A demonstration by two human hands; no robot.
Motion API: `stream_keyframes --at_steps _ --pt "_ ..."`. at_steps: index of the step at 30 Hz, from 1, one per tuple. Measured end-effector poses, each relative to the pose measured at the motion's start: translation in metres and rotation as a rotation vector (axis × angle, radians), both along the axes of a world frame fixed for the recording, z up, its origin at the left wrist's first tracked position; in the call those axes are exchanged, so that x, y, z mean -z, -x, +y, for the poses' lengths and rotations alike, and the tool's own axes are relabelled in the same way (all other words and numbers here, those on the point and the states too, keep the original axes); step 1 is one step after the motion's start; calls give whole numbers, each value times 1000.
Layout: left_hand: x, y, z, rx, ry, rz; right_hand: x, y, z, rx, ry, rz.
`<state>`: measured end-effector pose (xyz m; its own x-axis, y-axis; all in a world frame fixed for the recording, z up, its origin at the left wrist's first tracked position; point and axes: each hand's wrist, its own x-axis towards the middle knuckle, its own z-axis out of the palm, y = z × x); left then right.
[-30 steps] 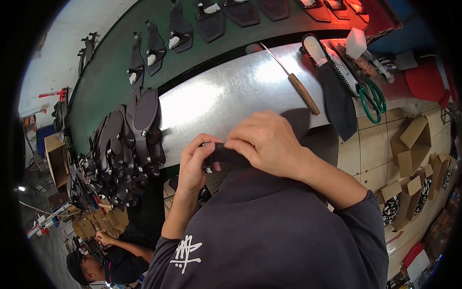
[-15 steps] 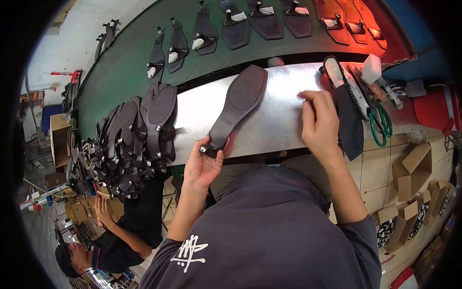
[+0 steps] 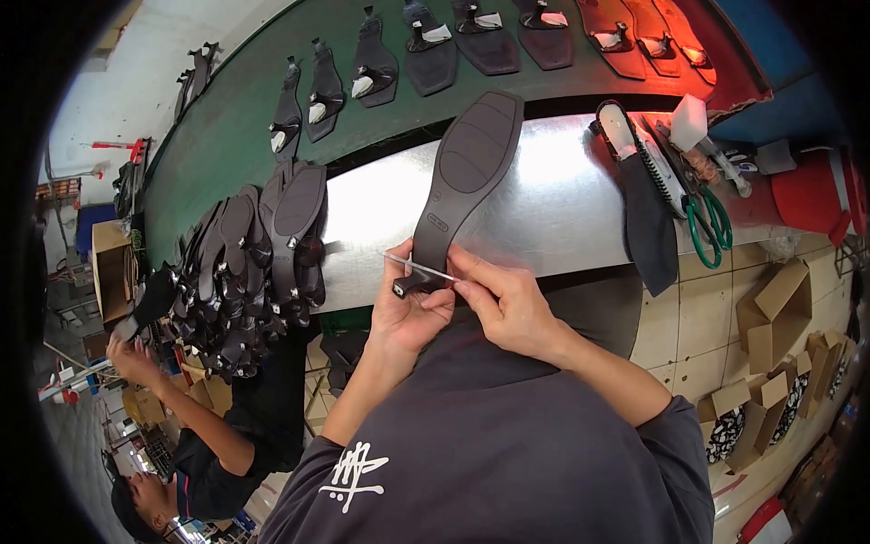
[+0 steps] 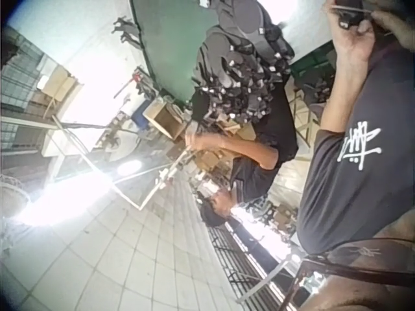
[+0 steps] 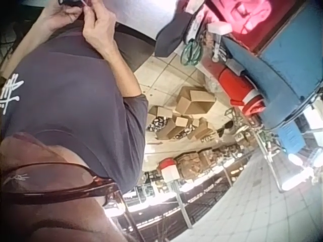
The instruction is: The person is assembling and finishing components of a shoe at a manufacturing station.
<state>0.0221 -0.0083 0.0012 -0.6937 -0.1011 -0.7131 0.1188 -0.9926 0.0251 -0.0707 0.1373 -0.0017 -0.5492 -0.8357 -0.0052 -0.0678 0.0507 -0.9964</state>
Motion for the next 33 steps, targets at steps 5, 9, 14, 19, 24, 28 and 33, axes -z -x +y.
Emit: stream_keyframes --at_steps 5,9,14,19,24,28,33 --pt "-3 2 5 21 81 -121 5 3 1 56 27 -291" --pt "-5 5 8 -46 274 -166 -4 18 4 -84 -143 -599" --pt "-1 5 9 -68 744 -201 -13 6 9 -274 -202 -668" --pt "0 16 12 -166 1077 -302 -20 -1 1 -195 -189 -864" --pt "1 13 11 -147 1050 -286 -22 8 1 -117 -98 -1115" --pt "-12 17 11 -176 1067 -407 -19 8 4 -126 -80 -760" --pt "-11 12 6 -156 982 -222 -10 -7 1 20 -58 238"
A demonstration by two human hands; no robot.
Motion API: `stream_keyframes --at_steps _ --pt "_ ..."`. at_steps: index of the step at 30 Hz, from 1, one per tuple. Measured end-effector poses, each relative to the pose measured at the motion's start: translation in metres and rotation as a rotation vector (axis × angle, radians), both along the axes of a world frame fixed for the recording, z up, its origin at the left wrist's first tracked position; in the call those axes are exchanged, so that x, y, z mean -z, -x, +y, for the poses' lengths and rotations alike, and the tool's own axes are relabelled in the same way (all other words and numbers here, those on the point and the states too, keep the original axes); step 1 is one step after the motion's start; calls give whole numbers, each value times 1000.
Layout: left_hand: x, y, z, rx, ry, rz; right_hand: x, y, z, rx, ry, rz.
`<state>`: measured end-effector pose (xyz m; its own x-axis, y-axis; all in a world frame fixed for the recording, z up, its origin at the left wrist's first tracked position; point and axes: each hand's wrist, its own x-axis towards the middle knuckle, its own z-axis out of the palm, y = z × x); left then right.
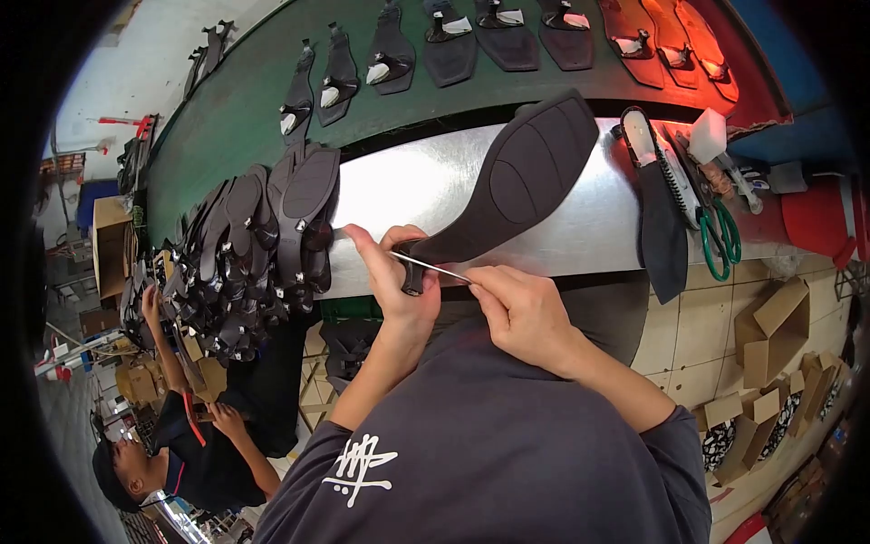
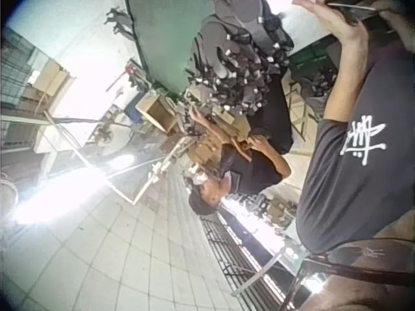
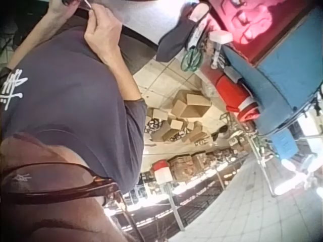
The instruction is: The person is assembling and finishing components of a shoe at a manufacturing station.
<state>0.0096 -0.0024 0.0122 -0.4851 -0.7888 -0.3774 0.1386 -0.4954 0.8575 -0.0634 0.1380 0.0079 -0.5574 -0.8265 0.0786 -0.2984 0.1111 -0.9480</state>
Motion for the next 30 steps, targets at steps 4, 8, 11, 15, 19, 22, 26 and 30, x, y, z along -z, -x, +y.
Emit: stream_keyframes --at_steps 4,8,11,15,19,22,26,30 --pt "14 -3 -9 22 -287 54 -3 -2 -1 -40 18 166" --pt "7 2 -18 -38 -424 -17 -16 -12 5 -205 25 208" --pt "0 6 -25 74 -686 28 -8 -1 -1 45 81 179" --pt "8 1 -13 121 -864 347 -9 -2 -6 78 3 227" --pt "19 -1 -11 193 -929 577 -9 -7 -9 65 -24 233" --pt "25 1 -7 155 -792 541 -8 -8 -8 34 -55 223" --pt "31 7 -18 113 -816 452 -8 -9 -9 -5 -60 208" --pt "15 12 -24 21 -699 315 -13 -19 -15 -106 -24 266"
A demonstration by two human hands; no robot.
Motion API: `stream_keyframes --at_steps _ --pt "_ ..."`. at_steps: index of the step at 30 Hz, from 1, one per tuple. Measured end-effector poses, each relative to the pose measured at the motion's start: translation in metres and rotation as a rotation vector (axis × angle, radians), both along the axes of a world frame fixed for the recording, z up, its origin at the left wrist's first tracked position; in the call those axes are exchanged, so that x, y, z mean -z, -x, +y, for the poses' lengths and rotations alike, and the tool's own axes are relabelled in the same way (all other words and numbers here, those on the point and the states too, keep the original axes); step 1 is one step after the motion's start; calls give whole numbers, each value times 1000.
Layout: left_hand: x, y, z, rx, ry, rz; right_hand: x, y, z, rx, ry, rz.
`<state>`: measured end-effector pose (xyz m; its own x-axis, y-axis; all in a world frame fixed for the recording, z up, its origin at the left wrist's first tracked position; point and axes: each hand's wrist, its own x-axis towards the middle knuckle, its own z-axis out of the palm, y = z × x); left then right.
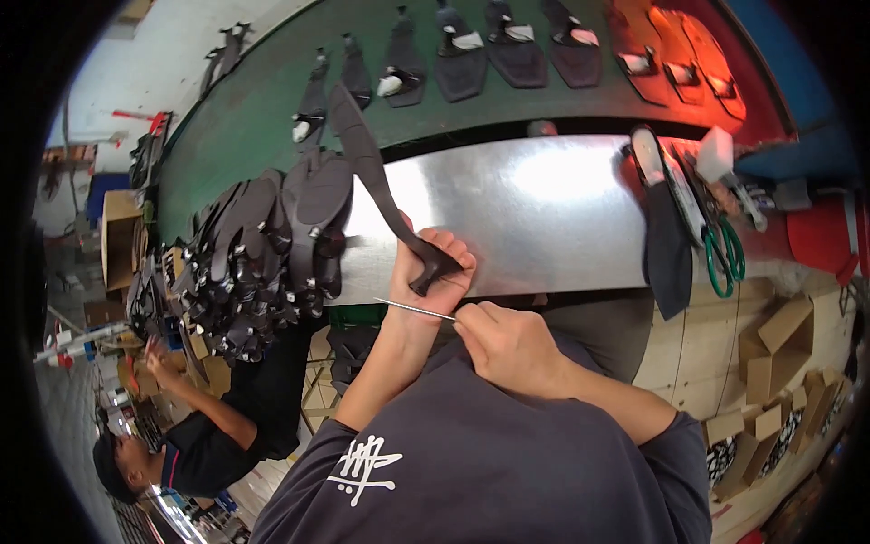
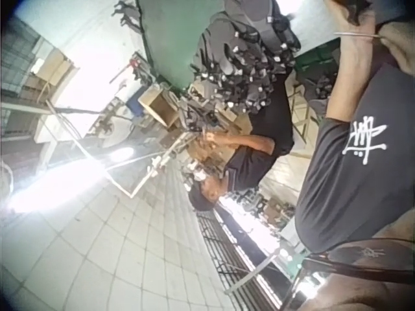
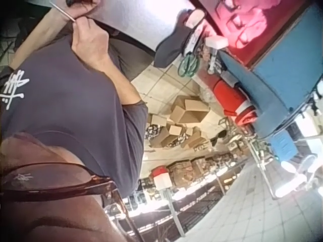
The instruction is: The person is assembling and finishing components of a shoe at a manufacturing station.
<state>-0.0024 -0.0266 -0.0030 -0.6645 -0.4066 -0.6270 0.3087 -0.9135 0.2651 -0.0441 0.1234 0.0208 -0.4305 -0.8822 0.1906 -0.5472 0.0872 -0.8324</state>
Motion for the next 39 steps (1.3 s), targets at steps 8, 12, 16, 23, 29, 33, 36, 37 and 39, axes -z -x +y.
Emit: stream_keyframes --at_steps 8,12,16,23,29,33,36,37,39 --pt "-55 -53 -64 -95 674 -12 -9 20 12 192 4 -284" --pt "-108 -111 -114 -347 967 -249 -10 38 8 181 60 -250" --pt "-164 -179 -176 -542 1203 -508 -10 52 3 212 74 -241" --pt "-179 -288 -263 -347 1220 -1609 4 67 5 266 73 -204" --pt "-148 -264 -231 -748 1783 -1581 11 94 13 374 10 -50" --pt "-145 -120 -170 -403 1786 -919 13 115 19 528 -109 211" --pt "-122 -33 -192 -97 1933 -848 23 133 35 524 -211 356" --pt "-110 -12 -213 -42 1942 -893 23 134 36 536 -214 360" --pt "-78 14 -272 -58 2061 -1308 20 133 35 534 -215 355"
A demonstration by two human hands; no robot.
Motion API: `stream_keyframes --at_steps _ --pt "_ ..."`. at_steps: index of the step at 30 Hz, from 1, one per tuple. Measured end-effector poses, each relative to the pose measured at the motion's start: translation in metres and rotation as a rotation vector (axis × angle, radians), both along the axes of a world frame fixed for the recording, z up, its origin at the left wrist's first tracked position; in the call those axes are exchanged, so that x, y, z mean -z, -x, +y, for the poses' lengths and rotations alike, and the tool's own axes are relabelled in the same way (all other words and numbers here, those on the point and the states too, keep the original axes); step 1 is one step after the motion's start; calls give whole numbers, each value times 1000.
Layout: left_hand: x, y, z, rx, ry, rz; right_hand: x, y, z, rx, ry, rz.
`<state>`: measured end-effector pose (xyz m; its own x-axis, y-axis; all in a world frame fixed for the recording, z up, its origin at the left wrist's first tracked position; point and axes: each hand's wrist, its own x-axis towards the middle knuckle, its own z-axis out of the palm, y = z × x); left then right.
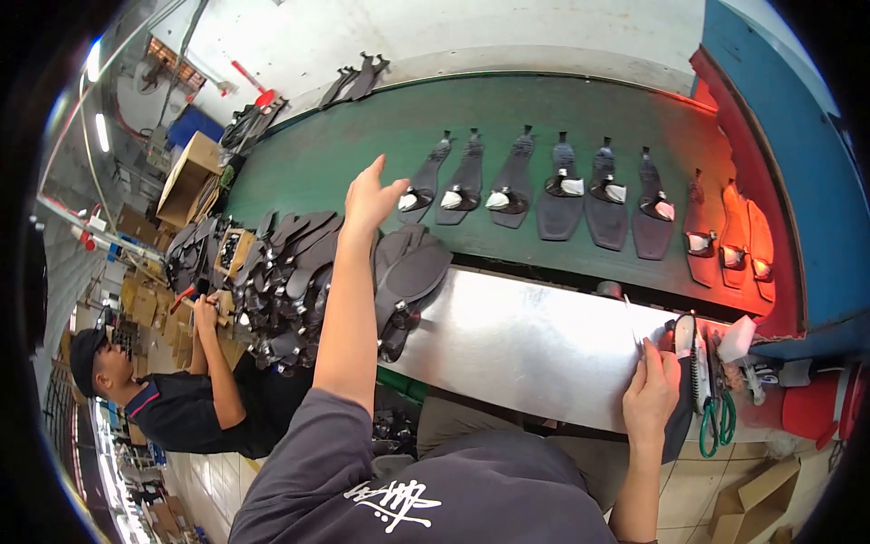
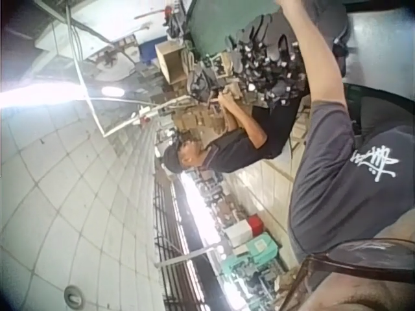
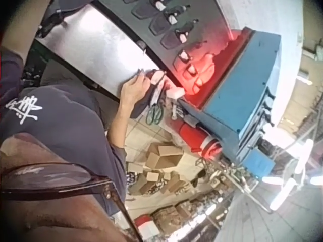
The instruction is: The person is assembling and finishing components of a shoe at a manufacturing station.
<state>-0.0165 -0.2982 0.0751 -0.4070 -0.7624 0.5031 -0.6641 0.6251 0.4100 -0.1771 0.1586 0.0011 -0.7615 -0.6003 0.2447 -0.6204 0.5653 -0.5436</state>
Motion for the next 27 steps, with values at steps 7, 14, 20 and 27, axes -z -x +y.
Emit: stream_keyframes --at_steps 7,14,20,27 --pt "101 26 -64 -404 -551 11 -6 -8 -6 25 36 44" --pt "99 41 -82 -275 -415 123 -8 6 -4 32 83 20" --pt "129 42 -73 -134 -194 -116 -20 -2 -12 32 205 25" --pt "46 46 -45 62 50 295 -41 -20 -18 -95 331 -17"
